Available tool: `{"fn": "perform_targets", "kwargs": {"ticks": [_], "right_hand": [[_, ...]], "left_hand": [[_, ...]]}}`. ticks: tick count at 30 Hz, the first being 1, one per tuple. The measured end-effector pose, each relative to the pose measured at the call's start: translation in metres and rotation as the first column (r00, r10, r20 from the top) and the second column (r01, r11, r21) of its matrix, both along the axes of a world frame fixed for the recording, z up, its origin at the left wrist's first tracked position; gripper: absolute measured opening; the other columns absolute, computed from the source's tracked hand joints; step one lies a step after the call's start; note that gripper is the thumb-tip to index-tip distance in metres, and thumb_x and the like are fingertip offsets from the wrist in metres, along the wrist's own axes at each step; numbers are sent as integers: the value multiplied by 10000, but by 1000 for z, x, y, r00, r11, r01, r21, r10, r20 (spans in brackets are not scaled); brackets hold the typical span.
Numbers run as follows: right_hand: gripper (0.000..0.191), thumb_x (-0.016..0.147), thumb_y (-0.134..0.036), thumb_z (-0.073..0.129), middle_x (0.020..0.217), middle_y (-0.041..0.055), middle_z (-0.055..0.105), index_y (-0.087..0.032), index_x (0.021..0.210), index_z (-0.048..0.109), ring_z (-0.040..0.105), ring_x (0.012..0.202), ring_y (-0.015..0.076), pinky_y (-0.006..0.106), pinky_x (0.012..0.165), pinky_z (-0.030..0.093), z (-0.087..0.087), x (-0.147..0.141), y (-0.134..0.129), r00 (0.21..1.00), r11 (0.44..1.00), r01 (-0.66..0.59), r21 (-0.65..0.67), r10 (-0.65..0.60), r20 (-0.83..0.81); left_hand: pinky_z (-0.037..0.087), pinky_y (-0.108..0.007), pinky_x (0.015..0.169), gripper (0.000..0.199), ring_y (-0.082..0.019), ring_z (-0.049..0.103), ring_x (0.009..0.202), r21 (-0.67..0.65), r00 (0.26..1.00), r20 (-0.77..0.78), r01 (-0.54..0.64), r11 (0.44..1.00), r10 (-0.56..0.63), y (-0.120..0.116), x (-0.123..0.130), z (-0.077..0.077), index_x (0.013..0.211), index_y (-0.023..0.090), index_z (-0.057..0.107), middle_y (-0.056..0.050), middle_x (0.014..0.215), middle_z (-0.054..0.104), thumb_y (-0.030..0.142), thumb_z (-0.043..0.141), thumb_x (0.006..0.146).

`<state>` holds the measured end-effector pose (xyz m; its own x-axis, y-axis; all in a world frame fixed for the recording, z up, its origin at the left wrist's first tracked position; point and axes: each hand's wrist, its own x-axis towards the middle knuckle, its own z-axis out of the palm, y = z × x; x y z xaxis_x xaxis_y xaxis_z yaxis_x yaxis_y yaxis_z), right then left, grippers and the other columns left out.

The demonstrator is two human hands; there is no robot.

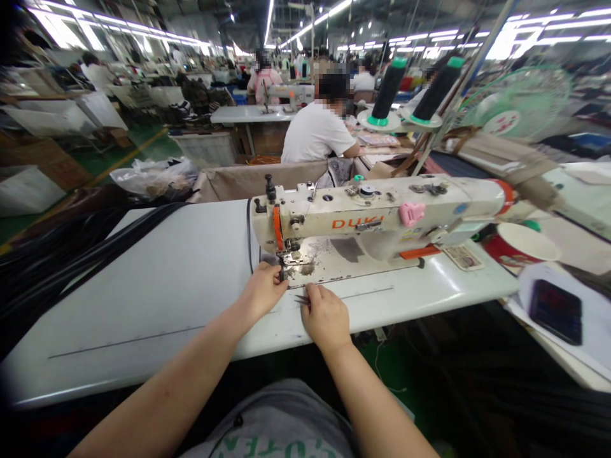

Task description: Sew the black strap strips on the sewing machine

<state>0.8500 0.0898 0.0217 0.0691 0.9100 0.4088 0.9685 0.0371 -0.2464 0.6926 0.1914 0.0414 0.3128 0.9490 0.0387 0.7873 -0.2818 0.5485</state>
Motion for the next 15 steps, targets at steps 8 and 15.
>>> {"fn": "perform_targets", "kwargs": {"ticks": [8, 15], "right_hand": [[277, 825, -115, 555, 893, 54, 720, -188, 1063, 675, 627, 816, 211, 294, 715, 414, 1, 0, -1, 1000, 1000, -7, -13, 7, -18], [301, 871, -143, 535, 1004, 54, 759, -208, 1125, 681, 686, 890, 201, 288, 828, 503, 3, 12, -4, 929, 996, -82, 44, 92, -358]], "left_hand": [[563, -327, 867, 200, -242, 710, 950, -38, 983, -163, 79, 996, -84, -9, -1, 16, 1063, 170, 695, -135, 1134, 654, 243, 581, 916], [560, -342, 854, 401, -269, 710, 1007, -50, 944, -265, 189, 981, -196, -30, -11, 27, 1260, 176, 612, -145, 1246, 602, 236, 683, 871]]}}
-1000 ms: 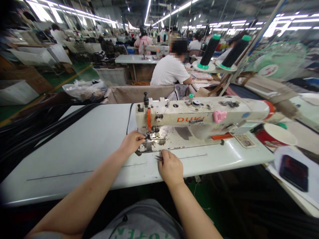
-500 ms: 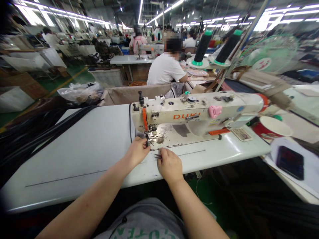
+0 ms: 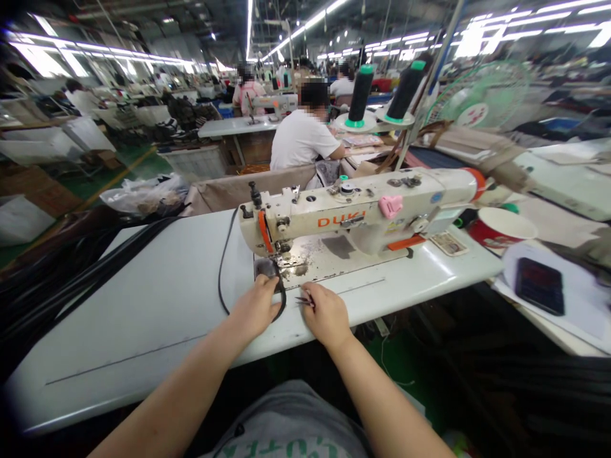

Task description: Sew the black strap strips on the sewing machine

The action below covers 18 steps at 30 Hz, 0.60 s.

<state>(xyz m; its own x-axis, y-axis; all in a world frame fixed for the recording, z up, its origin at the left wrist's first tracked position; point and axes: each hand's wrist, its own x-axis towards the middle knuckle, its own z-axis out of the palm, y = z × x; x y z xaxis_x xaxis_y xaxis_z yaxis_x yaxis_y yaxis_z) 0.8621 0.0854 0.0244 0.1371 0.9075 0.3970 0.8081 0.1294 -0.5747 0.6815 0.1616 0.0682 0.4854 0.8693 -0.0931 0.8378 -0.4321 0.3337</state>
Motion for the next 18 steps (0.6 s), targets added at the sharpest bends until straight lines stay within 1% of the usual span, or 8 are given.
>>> {"fn": "perform_targets", "kwargs": {"ticks": [3, 6, 8, 10, 12, 14, 16, 18], "right_hand": [[213, 975, -276, 525, 983, 51, 760, -213, 1074, 703, 691, 860, 185, 282, 805, 525, 6, 14, -14, 961, 997, -74, 1, 72, -268], [321, 1022, -439, 512, 885, 48, 740, -206, 997, 731, 673, 806, 182, 290, 763, 530, 4, 28, -37, 894, 996, -93, -17, 75, -442], [436, 1020, -548, 488, 726, 22, 677, -197, 967, 743, 618, 668, 163, 278, 664, 514, -6, 39, -53, 836, 998, -27, -60, -10, -548], [552, 982, -667, 474, 609, -8, 590, -188, 920, 741, 531, 549, 141, 260, 563, 468, -22, 55, -69, 757, 981, 143, -128, -192, -625], [630, 929, -755, 464, 600, -9, 571, -183, 879, 724, 511, 531, 139, 260, 537, 450, -38, 78, -85, 668, 917, 354, -182, -384, -637], [660, 900, -783, 445, 633, 8, 593, -178, 870, 708, 532, 547, 151, 273, 547, 456, -51, 108, -104, 584, 820, 532, -213, -537, -609], [636, 883, -754, 455, 653, 25, 616, -169, 865, 704, 552, 554, 167, 293, 563, 465, -57, 140, -127, 486, 700, 670, -247, -665, -566], [525, 850, -659, 540, 681, 47, 648, -163, 838, 712, 594, 605, 196, 321, 617, 485, -59, 172, -153, 380, 561, 779, -280, -778, -500]], "left_hand": [[551, -379, 926, 377, -290, 680, 1070, 83, 999, -35, 32, 996, -29, -7, -4, 5, 1179, 191, 634, -132, 1235, 596, 338, 755, 853], [519, -444, 1020, 397, -323, 639, 1131, 226, 990, -8, 140, 964, -142, -8, -10, -4, 1146, 171, 625, -147, 1248, 605, 365, 778, 836], [496, -467, 1067, 403, -337, 615, 1172, 301, 967, 27, 232, 925, -252, -6, -13, -16, 1162, 163, 602, -155, 1249, 616, 362, 755, 847], [508, -448, 1057, 367, -331, 610, 1197, 348, 948, 55, 276, 896, -314, -2, -15, -28, 1186, 160, 576, -162, 1258, 617, 361, 677, 896], [551, -425, 972, 291, -313, 649, 1126, 370, 943, 37, 295, 881, -331, 1, -17, -37, 1174, 167, 575, -157, 1235, 631, 371, 551, 967], [566, -423, 912, 289, -309, 674, 1063, 397, 932, -7, 335, 854, -362, 2, -20, -42, 1150, 182, 597, -149, 1206, 652, 387, 445, 1013], [561, -441, 929, 330, -323, 673, 1080, 434, 916, -38, 375, 819, -400, 2, -22, -45, 1138, 187, 622, -157, 1203, 668, 399, 393, 1029], [546, -460, 981, 357, -337, 663, 1140, 460, 908, -41, 387, 799, -417, 2, -24, -48, 1140, 181, 636, -172, 1218, 677, 399, 375, 1032]]}}
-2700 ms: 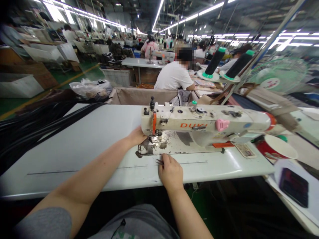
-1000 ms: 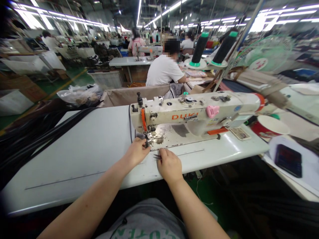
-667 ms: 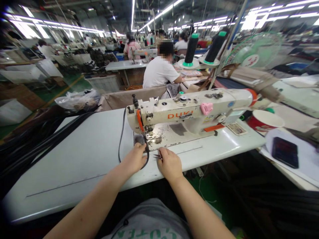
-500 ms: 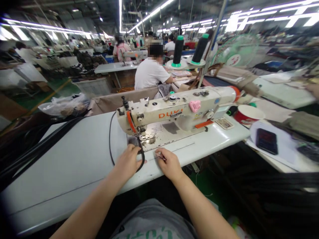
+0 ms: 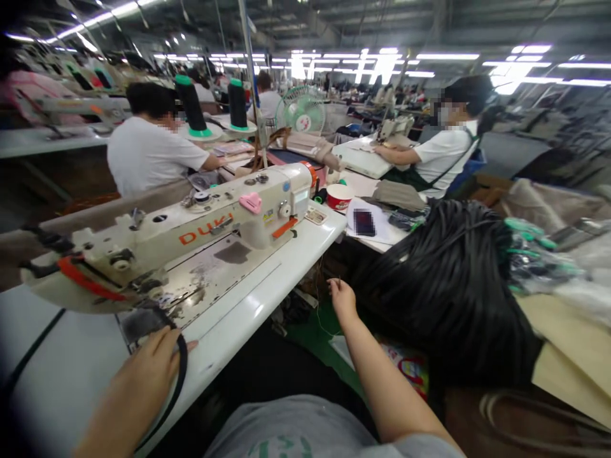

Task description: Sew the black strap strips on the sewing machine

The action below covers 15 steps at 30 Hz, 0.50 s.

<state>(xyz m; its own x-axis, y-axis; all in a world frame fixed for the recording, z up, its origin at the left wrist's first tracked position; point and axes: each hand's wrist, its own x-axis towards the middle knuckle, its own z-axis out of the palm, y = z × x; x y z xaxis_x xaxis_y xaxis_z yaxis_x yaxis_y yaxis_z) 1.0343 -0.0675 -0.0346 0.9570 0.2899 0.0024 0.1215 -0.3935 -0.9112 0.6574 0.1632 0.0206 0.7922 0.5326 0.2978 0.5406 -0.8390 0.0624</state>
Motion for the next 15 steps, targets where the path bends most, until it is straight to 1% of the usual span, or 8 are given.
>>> {"fn": "perform_targets", "kwargs": {"ticks": [2, 4, 6, 8, 10, 12, 14, 15], "right_hand": [[381, 830, -517, 590, 755, 73, 687, -163, 853, 729, 647, 731, 238, 354, 715, 505, 2, 27, -26, 989, 986, 147, -81, -145, 33], [300, 819, -390, 604, 893, 108, 717, -154, 943, 743, 668, 899, 276, 385, 829, 507, 4, 49, -49, 957, 946, 287, -148, -278, 77], [347, 822, -315, 618, 1085, 162, 705, -132, 1097, 726, 649, 1052, 301, 410, 924, 491, 5, 63, -66, 909, 887, 416, -199, -401, 116], [425, 845, -295, 648, 1240, 216, 649, -106, 1225, 675, 623, 1138, 315, 431, 972, 481, 3, 74, -78, 856, 823, 516, -239, -499, 132], [446, 881, -313, 681, 1288, 224, 622, -99, 1270, 636, 624, 1143, 310, 450, 977, 493, -2, 82, -85, 816, 771, 575, -275, -566, 119], [411, 916, -342, 704, 1236, 167, 652, -121, 1254, 629, 649, 1087, 276, 456, 955, 520, -8, 91, -89, 796, 745, 595, -302, -597, 94], [356, 944, -374, 710, 1124, 92, 689, -142, 1205, 641, 675, 988, 227, 435, 910, 551, -15, 100, -92, 801, 750, 586, -306, -594, 78], [328, 956, -387, 707, 1065, 66, 698, -146, 1171, 651, 683, 933, 205, 415, 880, 564, -17, 105, -94, 811, 762, 576, -296, -580, 85]], "left_hand": [[544, -465, 1000, 367, -335, 668, 1154, 3, 1000, 7, 3, 1000, -3, 1, -2, -4, 1147, 181, 640, -175, 1218, 687, 398, 366, 1035], [551, -465, 995, 368, -329, 680, 1146, -7, 1000, 11, 1, 1000, -1, 3, -4, -10, 1152, 191, 639, -171, 1220, 695, 408, 366, 1035], [561, -468, 979, 367, -333, 687, 1141, -30, 1000, 16, 5, 1000, -4, 7, -5, -16, 1147, 199, 640, -171, 1217, 701, 412, 365, 1029], [565, -482, 973, 379, -347, 685, 1155, -67, 999, 36, -1, 998, 3, 10, -5, -21, 1148, 201, 645, -182, 1221, 701, 425, 371, 1011], [570, -502, 968, 381, -364, 685, 1156, -114, 996, 86, -23, 993, 33, 12, -4, -23, 1147, 233, 666, -172, 1218, 704, 444, 405, 966], [579, -529, 951, 369, -382, 689, 1136, -153, 988, 140, -41, 987, 63, 14, -2, -22, 1125, 318, 698, -126, 1168, 723, 461, 447, 896], [582, -567, 927, 363, -408, 690, 1106, -170, 983, 169, -42, 985, 72, 15, -1, -20, 1086, 417, 722, -83, 1070, 740, 467, 471, 829], [580, -585, 916, 368, -422, 688, 1094, -170, 982, 172, -44, 984, 73, 16, 0, -19, 1075, 444, 729, -77, 1031, 742, 473, 477, 808]]}}
